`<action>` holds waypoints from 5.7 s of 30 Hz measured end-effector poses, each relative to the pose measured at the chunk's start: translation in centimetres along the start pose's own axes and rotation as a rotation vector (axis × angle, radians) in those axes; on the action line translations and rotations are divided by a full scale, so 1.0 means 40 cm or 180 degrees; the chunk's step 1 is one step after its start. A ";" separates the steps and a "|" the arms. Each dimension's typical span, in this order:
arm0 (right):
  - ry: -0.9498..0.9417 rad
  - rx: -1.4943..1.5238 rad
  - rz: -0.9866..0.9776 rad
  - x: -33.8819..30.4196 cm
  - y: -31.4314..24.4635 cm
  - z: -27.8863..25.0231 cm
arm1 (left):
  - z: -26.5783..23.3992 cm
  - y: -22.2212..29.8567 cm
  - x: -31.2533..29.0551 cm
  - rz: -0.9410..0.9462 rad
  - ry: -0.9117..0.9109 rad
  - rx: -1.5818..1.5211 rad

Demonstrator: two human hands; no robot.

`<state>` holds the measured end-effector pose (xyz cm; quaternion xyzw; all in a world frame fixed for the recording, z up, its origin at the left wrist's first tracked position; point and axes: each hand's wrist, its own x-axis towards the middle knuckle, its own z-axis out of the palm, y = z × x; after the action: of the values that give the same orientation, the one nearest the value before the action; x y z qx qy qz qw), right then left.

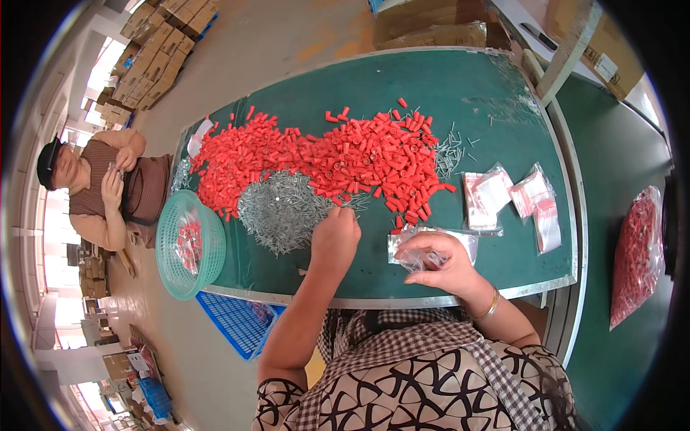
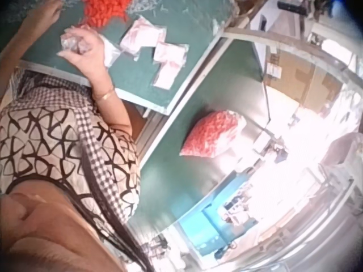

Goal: The person picks up a screw and a red plastic anchor by hand, places them into a small plastic bag, and then drops the filled bag into a green basket.

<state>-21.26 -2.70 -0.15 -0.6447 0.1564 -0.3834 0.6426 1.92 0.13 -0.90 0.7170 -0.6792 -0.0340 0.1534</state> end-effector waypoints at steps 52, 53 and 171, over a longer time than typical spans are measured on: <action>0.0478 -0.0126 0.0906 -0.085 -0.056 -0.078 | -0.106 0.219 -0.032 0.0013 -0.0243 -0.3157; 0.0513 -0.0069 0.0840 -0.087 -0.057 -0.074 | -0.104 0.232 -0.047 0.0406 -0.0179 -0.3429; 0.0294 0.2853 0.1733 -0.067 -0.009 0.154 | -0.082 0.147 -0.271 -0.0612 0.0617 -0.2817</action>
<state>-18.82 3.57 0.14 -0.2251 0.1671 -0.2598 0.9241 -3.73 11.17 2.07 0.6422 -0.5124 -0.2674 0.5036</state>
